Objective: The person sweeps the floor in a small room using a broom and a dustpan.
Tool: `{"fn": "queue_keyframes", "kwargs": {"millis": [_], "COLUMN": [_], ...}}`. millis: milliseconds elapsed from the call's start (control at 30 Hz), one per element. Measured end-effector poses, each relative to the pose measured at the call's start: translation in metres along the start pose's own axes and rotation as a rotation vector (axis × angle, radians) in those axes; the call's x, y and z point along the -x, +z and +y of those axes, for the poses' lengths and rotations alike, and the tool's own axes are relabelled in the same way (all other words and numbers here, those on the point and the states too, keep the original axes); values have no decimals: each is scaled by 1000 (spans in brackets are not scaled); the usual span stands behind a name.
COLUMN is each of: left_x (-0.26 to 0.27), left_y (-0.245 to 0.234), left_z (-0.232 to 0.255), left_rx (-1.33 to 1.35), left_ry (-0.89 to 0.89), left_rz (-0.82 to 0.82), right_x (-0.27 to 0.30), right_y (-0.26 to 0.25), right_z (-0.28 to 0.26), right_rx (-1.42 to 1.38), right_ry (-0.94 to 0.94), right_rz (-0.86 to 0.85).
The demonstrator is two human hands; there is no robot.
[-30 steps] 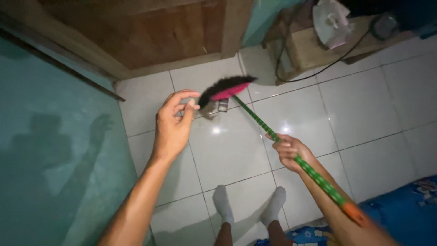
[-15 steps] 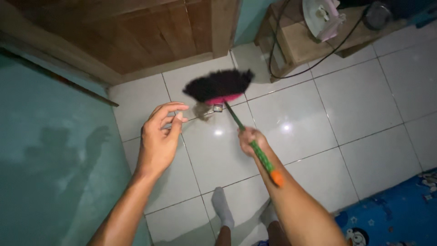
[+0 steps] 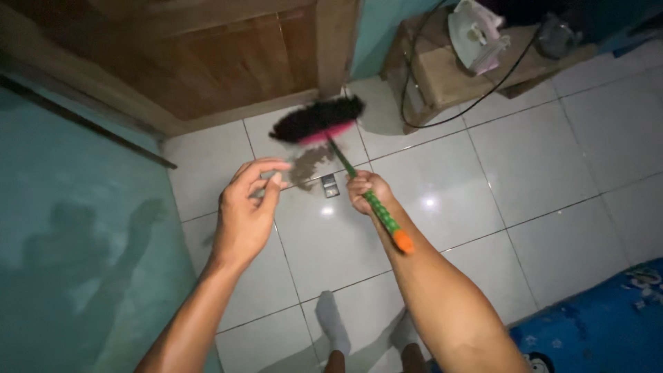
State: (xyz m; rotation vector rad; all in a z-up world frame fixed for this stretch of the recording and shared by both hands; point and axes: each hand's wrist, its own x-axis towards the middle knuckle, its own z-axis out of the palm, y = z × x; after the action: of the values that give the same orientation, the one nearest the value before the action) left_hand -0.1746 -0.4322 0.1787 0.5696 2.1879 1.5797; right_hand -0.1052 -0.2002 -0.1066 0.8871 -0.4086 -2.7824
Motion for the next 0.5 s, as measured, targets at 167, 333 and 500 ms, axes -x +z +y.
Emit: {"fn": "queue_keyframes", "kwargs": {"millis": [167, 333, 500], "left_x": [1, -13, -30], "left_y": [-15, -23, -32], "left_z": [24, 79, 154], "left_rx": [13, 43, 54], "left_ry": [29, 162, 247], "left_rz": [10, 59, 29], "right_x": [43, 113, 165], "right_y": [49, 187, 303], "right_z": [6, 28, 24], "right_rx": [7, 481, 770], "right_ry": [7, -93, -101], "right_rz": [82, 124, -130]}}
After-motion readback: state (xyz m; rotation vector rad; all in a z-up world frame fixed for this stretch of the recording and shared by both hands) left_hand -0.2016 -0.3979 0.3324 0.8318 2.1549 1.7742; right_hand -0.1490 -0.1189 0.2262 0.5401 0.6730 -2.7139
